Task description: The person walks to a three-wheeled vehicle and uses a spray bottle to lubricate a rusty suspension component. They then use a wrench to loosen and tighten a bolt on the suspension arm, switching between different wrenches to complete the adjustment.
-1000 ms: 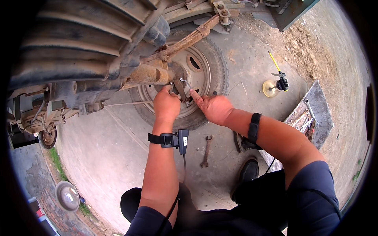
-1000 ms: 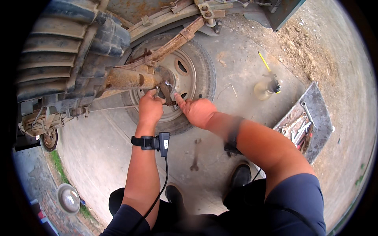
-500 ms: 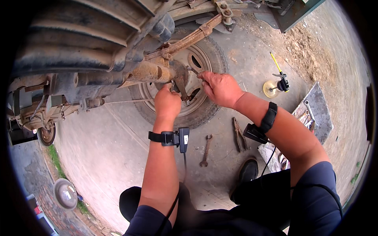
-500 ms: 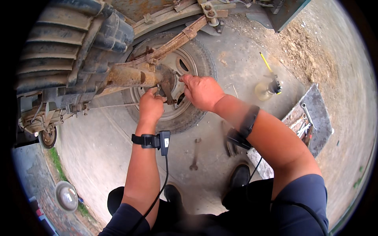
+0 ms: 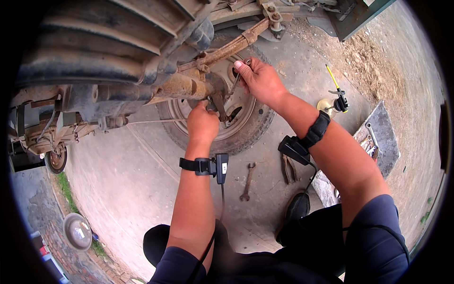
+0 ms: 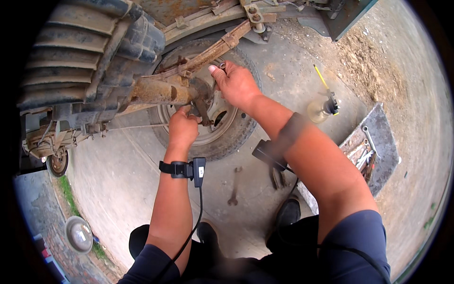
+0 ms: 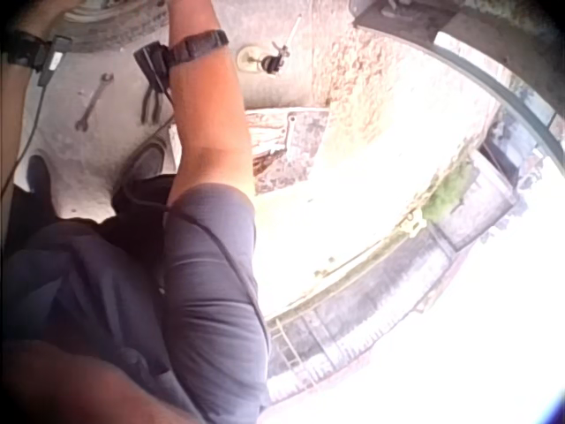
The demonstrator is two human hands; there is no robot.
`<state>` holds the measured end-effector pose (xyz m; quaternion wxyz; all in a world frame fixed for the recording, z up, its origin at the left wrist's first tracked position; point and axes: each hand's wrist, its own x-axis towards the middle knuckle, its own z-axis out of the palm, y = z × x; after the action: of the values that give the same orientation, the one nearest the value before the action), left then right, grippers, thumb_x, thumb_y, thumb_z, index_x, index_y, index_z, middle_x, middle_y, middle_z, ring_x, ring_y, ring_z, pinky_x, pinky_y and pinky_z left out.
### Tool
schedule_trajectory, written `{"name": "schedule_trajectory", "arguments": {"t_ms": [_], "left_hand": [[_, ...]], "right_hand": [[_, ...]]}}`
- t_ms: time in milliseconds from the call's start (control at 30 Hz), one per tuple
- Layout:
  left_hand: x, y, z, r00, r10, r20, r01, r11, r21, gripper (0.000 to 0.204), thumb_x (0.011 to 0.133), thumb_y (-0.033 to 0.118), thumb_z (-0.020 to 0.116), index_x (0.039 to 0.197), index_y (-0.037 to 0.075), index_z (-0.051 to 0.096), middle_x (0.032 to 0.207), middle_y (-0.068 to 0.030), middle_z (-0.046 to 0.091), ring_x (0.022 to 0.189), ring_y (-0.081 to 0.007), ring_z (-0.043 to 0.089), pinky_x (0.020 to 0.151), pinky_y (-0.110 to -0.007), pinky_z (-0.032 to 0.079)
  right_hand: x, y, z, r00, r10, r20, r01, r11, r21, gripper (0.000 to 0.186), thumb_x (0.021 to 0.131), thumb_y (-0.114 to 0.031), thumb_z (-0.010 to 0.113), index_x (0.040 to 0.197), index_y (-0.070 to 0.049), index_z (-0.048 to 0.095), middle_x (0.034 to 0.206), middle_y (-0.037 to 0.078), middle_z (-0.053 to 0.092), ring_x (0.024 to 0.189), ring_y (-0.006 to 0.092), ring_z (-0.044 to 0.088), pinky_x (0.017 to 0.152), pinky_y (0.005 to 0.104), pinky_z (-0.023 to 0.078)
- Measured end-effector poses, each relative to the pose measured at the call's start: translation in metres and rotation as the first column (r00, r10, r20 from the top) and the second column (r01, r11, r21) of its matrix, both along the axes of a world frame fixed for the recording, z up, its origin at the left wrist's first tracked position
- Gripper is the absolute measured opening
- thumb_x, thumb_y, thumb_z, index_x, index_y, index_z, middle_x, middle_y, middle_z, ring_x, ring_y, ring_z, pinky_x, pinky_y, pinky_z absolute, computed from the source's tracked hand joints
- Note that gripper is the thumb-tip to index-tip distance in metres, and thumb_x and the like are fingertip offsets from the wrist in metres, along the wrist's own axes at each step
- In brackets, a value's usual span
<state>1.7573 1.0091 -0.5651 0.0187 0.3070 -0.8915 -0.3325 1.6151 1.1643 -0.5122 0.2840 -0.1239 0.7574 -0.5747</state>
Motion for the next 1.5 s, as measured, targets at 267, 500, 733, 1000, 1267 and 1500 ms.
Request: {"name": "schedule_trajectory", "arguments": {"t_ms": [267, 500, 733, 1000, 1267, 1500], "left_hand": [[0.000, 0.001, -0.001, 1.000, 0.015, 0.008, -0.015, 1.000, 0.008, 0.039, 0.086, 0.006, 0.054, 0.122, -0.008, 0.062, 0.092, -0.0228, 0.073, 0.086, -0.0308, 0.072, 0.079, -0.037, 0.053], [0.001, 0.001, -0.004, 1.000, -0.005, -0.003, 0.005, 1.000, -0.008, 0.039, 0.087, 0.006, 0.053, 0.122, -0.009, 0.061, 0.090, -0.0221, 0.073, 0.085, -0.0296, 0.072, 0.079, -0.036, 0.054], [0.001, -0.001, -0.006, 1.000, -0.004, 0.006, 0.004, 1.000, 0.009, 0.038, 0.087, 0.007, 0.052, 0.121, -0.007, 0.062, 0.095, -0.0240, 0.072, 0.091, -0.0332, 0.071, 0.083, -0.038, 0.054], [0.000, 0.001, -0.001, 1.000, -0.013, -0.004, 0.013, 1.000, -0.001, 0.039, 0.087, 0.006, 0.053, 0.122, -0.009, 0.061, 0.091, -0.0225, 0.073, 0.087, -0.0301, 0.073, 0.080, -0.036, 0.054], [0.000, 0.002, 0.000, 0.999, 0.021, 0.025, -0.022, 0.999, 0.039, 0.038, 0.086, 0.006, 0.054, 0.120, -0.007, 0.062, 0.091, -0.0220, 0.073, 0.087, -0.0314, 0.072, 0.081, -0.036, 0.054], [0.001, 0.000, -0.006, 1.000, -0.008, -0.026, 0.008, 1.000, 0.010, 0.037, 0.085, 0.006, 0.054, 0.119, -0.008, 0.062, 0.091, -0.0221, 0.073, 0.084, -0.0316, 0.071, 0.079, -0.036, 0.053]], "right_hand": [[-0.007, -0.009, -0.017, 1.000, 0.002, -0.024, 0.000, 0.999, 0.053, 0.031, 0.100, -0.030, 0.050, 0.104, 0.000, 0.058, 0.077, 0.011, 0.065, 0.064, 0.0185, 0.062, 0.064, 0.0361, 0.051], [-0.009, -0.020, -0.024, 0.993, -0.030, 0.116, 0.042, 0.994, -0.101, 0.024, 0.102, -0.024, 0.045, 0.100, -0.004, 0.058, 0.073, 0.003, 0.058, 0.058, 0.0132, 0.056, 0.057, 0.0283, 0.046], [-0.017, -0.027, -0.027, 0.985, -0.020, 0.171, 0.041, 0.992, -0.120, 0.025, 0.101, -0.024, 0.044, 0.098, -0.004, 0.059, 0.070, 0.003, 0.056, 0.056, 0.0130, 0.052, 0.054, 0.0283, 0.044], [-0.020, -0.039, -0.034, 0.976, -0.026, 0.215, 0.064, 0.983, -0.173, 0.034, 0.103, -0.035, 0.045, 0.094, -0.006, 0.060, 0.066, 0.001, 0.054, 0.053, 0.0126, 0.050, 0.050, 0.0283, 0.040], [-0.010, -0.046, -0.037, 0.988, -0.060, 0.140, 0.071, 0.994, -0.077, 0.043, 0.105, -0.044, 0.044, 0.096, -0.005, 0.061, 0.070, 0.003, 0.057, 0.053, 0.0132, 0.056, 0.050, 0.0286, 0.046], [-0.019, -0.052, -0.041, 0.997, -0.083, -0.008, 0.083, 0.996, 0.019, 0.049, 0.102, -0.040, 0.042, 0.092, 0.002, 0.065, 0.078, 0.019, 0.068, 0.070, 0.0325, 0.067, 0.073, 0.0420, 0.052]]}}
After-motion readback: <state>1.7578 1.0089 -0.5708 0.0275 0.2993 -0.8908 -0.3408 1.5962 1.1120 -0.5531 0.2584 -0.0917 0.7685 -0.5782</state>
